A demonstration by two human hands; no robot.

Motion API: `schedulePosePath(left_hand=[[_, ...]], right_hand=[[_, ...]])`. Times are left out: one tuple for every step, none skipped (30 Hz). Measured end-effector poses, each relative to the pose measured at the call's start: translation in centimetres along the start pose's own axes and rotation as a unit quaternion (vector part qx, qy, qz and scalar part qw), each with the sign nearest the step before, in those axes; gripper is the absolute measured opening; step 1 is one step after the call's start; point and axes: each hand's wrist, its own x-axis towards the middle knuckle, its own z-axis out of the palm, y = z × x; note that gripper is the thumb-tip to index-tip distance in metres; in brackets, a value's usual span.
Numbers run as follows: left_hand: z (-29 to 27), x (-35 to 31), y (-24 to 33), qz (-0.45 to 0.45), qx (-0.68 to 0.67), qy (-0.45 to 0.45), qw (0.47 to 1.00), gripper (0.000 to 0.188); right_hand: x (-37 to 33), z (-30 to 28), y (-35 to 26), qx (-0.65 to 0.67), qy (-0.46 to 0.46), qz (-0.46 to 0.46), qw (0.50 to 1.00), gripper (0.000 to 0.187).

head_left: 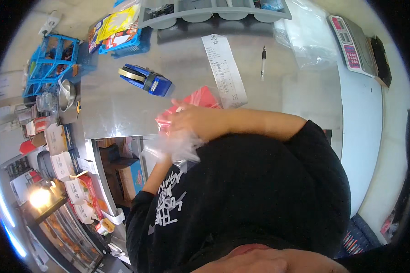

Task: The person fills out an order slip by hand, closes a box of fried chicken, places multiple boxes into a plastic bag, and then staples the order slip to the bag.

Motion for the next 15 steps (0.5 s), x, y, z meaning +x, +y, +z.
schedulePosePath(left_hand=[[-0.3,0.0,-0.1,0.007,-0.001,-0.002,1.000,0.027],[-0.6,0.0,-0.3,0.016,-0.002,-0.006,1.000,0.027],[-0.4,-0.3,-0.8,0.005,-0.021,-0.018,1.000,0.027],[-0.2,-0.6,-1.1,-0.018,-0.050,-0.040,0.998,0.027],[0.0,-0.8,-1.4,-0.042,-0.079,-0.062,0.994,0.027],[-0.3,-0.6,-1.2,-0.045,-0.081,-0.063,0.994,0.027],[-0.8,0.0,-0.8,-0.073,-0.101,-0.088,0.988,0.027],[-1.1,0.3,-0.7,-0.101,-0.122,-0.114,0.981,0.028],[-1.2,0.3,-0.9,-0.099,-0.121,-0.114,0.981,0.028],[-1.3,0.2,-1.3,-0.099,-0.147,-0.119,0.977,0.027],[-1.3,0.2,-1.5,-0.098,-0.172,-0.125,0.972,0.027],[-1.5,0.1,-1.4,-0.098,-0.170,-0.123,0.973,0.027],[-1.7,0.0,-1.2,-0.100,-0.165,-0.120,0.974,0.027],[-1.8,-0.1,-1.0,-0.102,-0.160,-0.117,0.975,0.026],[-1.6,-0.5,-1.2,-0.105,-0.160,-0.116,0.975,0.026]], right_hand=[[-0.6,0.4,-0.3,0.196,0.013,0.070,0.978,0.045],[-1.2,0.5,-0.4,0.383,0.024,0.137,0.913,0.046],[-1.8,0.3,-0.1,0.382,0.020,0.137,0.914,0.046],[-2.4,-0.1,0.4,0.330,0.000,0.081,0.941,0.043],[-2.7,-0.3,0.7,0.276,-0.021,0.024,0.961,0.041],[-2.4,-0.6,0.2,0.332,-0.103,0.129,0.929,0.026],[-2.0,-1.0,0.4,0.334,-0.104,0.130,0.928,0.026],[-1.8,-1.4,1.0,0.212,-0.155,0.062,0.963,0.019],[-1.4,-1.8,1.6,0.079,-0.200,-0.007,0.977,0.015],[-1.8,-1.1,1.9,0.089,-0.155,-0.050,0.983,0.013],[-2.2,-0.4,2.0,0.087,-0.155,-0.049,0.983,0.013],[-2.3,0.2,1.9,0.117,-0.109,-0.032,0.987,0.015],[-2.4,0.7,1.7,0.146,-0.063,-0.015,0.987,0.017],[-2.6,1.1,1.6,0.145,-0.063,-0.018,0.987,0.017],[-2.7,1.4,1.2,0.137,-0.078,0.031,0.987,0.018]])
